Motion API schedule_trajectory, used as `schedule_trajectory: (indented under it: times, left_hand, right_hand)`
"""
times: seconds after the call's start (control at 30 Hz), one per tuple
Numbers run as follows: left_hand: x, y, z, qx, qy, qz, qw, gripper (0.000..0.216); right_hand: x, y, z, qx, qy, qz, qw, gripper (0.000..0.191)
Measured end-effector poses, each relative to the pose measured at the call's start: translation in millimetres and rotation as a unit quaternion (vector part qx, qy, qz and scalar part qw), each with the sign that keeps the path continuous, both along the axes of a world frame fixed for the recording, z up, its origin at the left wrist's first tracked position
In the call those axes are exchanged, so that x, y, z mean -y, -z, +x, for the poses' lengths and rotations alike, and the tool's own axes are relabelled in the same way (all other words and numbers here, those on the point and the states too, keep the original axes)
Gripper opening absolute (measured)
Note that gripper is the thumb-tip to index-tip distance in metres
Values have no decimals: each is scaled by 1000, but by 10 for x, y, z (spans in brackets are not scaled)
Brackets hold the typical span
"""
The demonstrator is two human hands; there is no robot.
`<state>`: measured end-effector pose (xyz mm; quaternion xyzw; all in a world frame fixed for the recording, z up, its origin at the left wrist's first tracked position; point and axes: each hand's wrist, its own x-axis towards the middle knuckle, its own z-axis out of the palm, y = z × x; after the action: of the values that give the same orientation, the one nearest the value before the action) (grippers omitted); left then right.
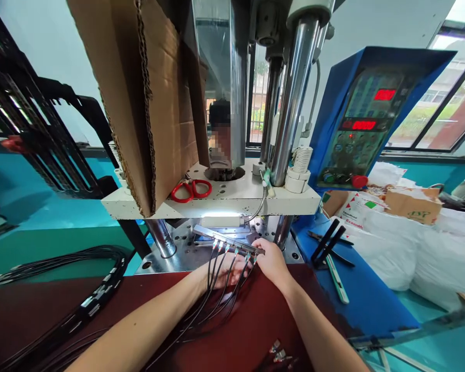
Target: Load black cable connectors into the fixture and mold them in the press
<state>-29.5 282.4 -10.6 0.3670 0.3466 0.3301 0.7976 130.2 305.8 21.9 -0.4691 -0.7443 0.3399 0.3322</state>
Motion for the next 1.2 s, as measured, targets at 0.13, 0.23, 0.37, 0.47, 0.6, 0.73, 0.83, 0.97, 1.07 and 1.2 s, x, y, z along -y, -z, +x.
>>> schedule_trajectory:
  times: [0.13, 0.23, 0.37, 0.47, 0.6, 0.73, 0.83, 0.97, 1.07, 1.2]
  left_hand:
    - [95, -28, -102, 57, -37, -23, 997, 27]
    - [106, -9, -89, 58, -57, -31, 996, 28]
    - [91, 6, -79, 8, -55, -39, 998, 30]
    - [86, 5, -100, -11, -19, -45, 999, 29]
    - [88, -6, -110, 13, 22, -40, 999, 28]
    - [93, -12, -115, 38, 25, -44, 998, 34]
    - [109, -22, -113, 55, 50, -23, 997, 28]
    - [151, -87, -49, 18, 14, 13, 1000, 31]
    - [178, -136, 16, -24, -35, 41, 998, 29]
    - [174, -106, 33, -18, -84, 58, 995, 28]
  right_hand:
    - [-26, 44, -24, 9, -4, 3, 1000, 29]
    - [-15, 69, -47, 13, -10, -5, 1000, 28]
    - [1, 67, -59, 13, -8, -24, 1000, 30]
    - [11, 44, -82, 5, -2, -37, 999, 30]
    - [26, 8, -124, 4, -7, -37, 999, 29]
    - [36, 6, -144, 5, -3, -46, 999, 30]
    - [36, 32, -149, 2, -3, -38, 999, 31]
    - [33, 53, -152, -12, -13, -47, 999, 28]
    - [34, 46, -153, -12, -15, -43, 999, 27]
    - [31, 45, -147, 7, -2, -28, 1000, 29]
